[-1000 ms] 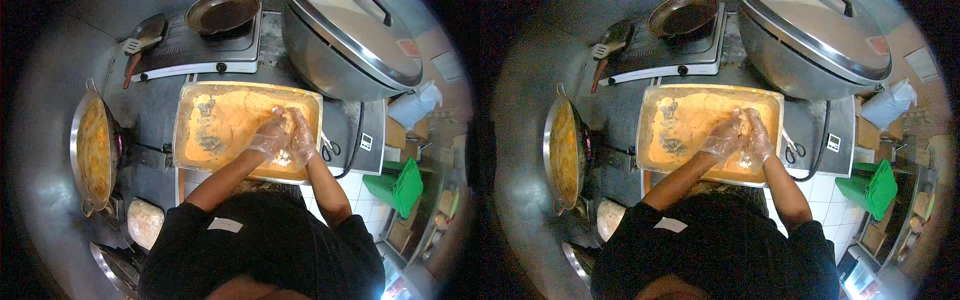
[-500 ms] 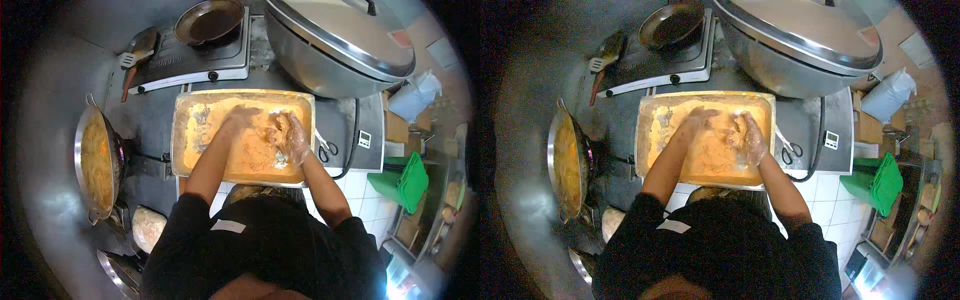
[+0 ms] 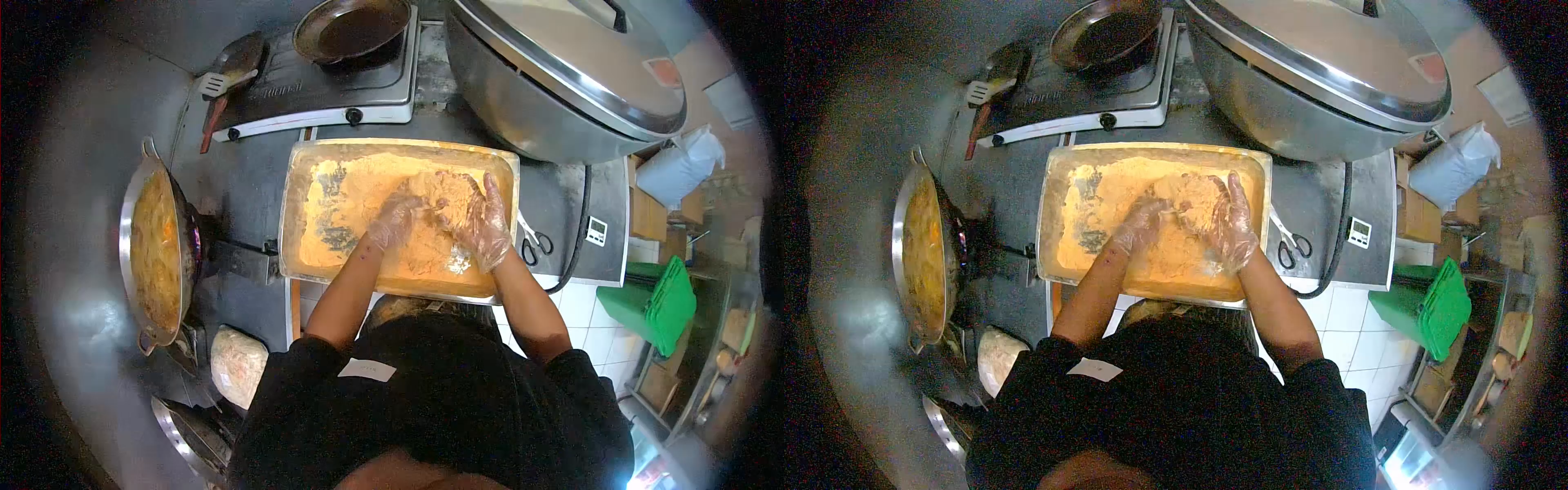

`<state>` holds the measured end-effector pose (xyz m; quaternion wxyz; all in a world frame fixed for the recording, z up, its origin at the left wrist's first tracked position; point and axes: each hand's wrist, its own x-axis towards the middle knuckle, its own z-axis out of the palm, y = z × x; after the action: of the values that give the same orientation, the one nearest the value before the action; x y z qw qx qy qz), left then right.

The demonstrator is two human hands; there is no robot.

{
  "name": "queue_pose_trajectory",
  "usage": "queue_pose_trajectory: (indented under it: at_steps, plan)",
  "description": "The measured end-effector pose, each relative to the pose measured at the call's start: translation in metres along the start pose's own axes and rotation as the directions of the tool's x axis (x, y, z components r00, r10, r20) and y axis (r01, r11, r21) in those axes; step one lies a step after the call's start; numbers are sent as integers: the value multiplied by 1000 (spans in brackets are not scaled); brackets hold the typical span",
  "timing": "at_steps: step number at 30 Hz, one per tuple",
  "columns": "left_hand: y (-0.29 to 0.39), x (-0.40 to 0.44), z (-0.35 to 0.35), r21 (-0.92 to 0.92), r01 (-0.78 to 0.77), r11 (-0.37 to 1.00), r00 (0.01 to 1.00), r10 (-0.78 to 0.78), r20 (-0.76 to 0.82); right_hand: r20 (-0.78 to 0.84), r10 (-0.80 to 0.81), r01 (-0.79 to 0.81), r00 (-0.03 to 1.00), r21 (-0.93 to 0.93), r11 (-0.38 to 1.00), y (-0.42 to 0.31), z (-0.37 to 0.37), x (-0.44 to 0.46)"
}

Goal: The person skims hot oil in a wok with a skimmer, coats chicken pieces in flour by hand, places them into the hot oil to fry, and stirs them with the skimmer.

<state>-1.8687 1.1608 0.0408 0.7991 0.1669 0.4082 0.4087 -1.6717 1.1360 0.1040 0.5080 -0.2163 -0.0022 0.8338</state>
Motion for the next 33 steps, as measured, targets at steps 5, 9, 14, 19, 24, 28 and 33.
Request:
queue_pose_trajectory:
  at_steps: [5, 9, 14, 19, 24, 28, 33]
  plan:
    - [12, -23, 16, 408, -146, 901, 989, 135, 56, 79, 26, -18, 997, -93, 996, 16, 11, 6]
    - [12, -33, 2, 683, -214, 698, 974, 204, 97, 18, 156, -140, 988, -356, 924, 14, 22, 7]
    - [-22, -49, -40, 995, -46, 84, 848, 530, -5, -29, 243, -193, 969, -704, 683, 7, 43, 26]
    - [-63, -92, -81, 895, -400, -197, 644, 634, 428, -151, 485, -201, 862, -978, 53, 3, 85, 52]
    - [-41, -132, -112, 891, -440, 117, 727, 628, 277, -349, 578, 161, 738, -740, -653, 6, 44, 62]
    - [-22, -182, -132, 946, -219, 241, 748, 664, 4, -471, 716, 454, 516, -559, -694, 0, 30, 68]
    - [-7, -238, -154, 894, -219, 390, 682, 717, -146, -633, 647, 616, 426, -321, -719, 35, 54, 91]
